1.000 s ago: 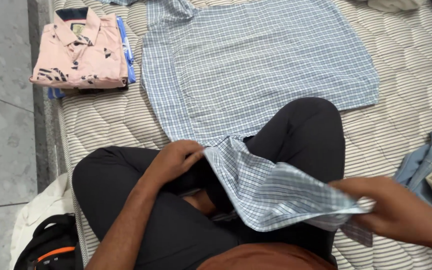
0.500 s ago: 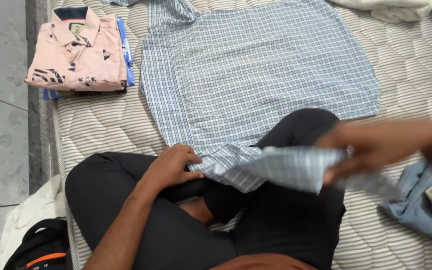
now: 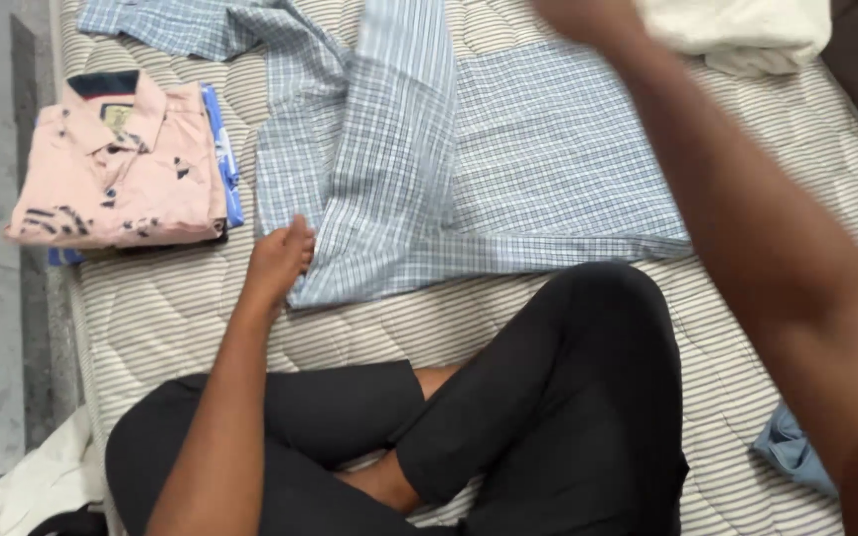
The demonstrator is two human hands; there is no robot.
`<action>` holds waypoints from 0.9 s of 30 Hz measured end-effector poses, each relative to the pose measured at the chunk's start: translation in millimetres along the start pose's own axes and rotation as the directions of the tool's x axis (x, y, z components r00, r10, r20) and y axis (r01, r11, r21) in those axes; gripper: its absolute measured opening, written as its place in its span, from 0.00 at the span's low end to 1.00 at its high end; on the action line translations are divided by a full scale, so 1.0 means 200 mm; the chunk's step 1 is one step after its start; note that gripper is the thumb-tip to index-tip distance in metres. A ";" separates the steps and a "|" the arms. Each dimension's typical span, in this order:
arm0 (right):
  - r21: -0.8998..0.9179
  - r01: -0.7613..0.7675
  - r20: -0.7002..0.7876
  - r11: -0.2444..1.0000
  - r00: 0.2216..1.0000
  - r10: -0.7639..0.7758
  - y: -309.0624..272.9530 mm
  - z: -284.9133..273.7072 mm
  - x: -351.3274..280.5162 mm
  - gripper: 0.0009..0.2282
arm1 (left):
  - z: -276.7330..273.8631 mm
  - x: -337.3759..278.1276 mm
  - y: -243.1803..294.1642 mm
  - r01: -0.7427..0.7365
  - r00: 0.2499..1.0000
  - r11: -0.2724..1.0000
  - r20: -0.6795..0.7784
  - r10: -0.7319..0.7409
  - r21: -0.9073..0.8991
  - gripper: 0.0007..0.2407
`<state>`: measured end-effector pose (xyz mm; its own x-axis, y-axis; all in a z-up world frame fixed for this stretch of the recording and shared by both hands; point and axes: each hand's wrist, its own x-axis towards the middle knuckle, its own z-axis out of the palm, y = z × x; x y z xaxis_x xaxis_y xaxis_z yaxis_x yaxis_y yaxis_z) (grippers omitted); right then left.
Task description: The person sits on a bed and folds a blue and white checkered shirt by hand. They smooth the fabric, fold the sleeves inward, and then fold the shirt into a compact rectangular shape, placing it on a stack of other folded clothes.
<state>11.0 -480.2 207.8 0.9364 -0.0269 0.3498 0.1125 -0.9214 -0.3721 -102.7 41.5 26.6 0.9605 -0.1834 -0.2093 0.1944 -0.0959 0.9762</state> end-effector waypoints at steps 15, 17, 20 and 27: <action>-0.250 0.007 0.278 0.968 0.958 0.065 0.29 -0.21 -1.71 0.20 | 0.26 -0.11 0.32 0.088 0.994 0.518 -0.112 0.015 0.851 0.32; -0.279 -0.044 0.299 0.959 0.945 0.130 0.47 -0.26 -1.66 0.19 | 0.24 -0.04 0.17 0.025 0.997 0.520 -0.061 0.052 0.854 0.30; -0.288 -0.061 0.424 0.956 0.887 0.185 0.71 -0.32 -1.54 0.17 | 0.16 0.01 0.10 -0.073 0.994 0.577 0.013 0.107 0.814 0.26; -0.259 -0.384 0.648 0.886 0.611 0.454 0.82 -0.59 -1.06 0.22 | 0.05 0.05 0.19 -0.121 0.992 0.948 -0.004 0.127 0.296 0.20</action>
<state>-208.1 -670.9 175.1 0.8390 -0.1835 -0.5123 -0.3458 -0.9067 -0.2416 -87.5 25.7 60.2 0.9783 -0.1898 -0.0829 0.0096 -0.3582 0.9336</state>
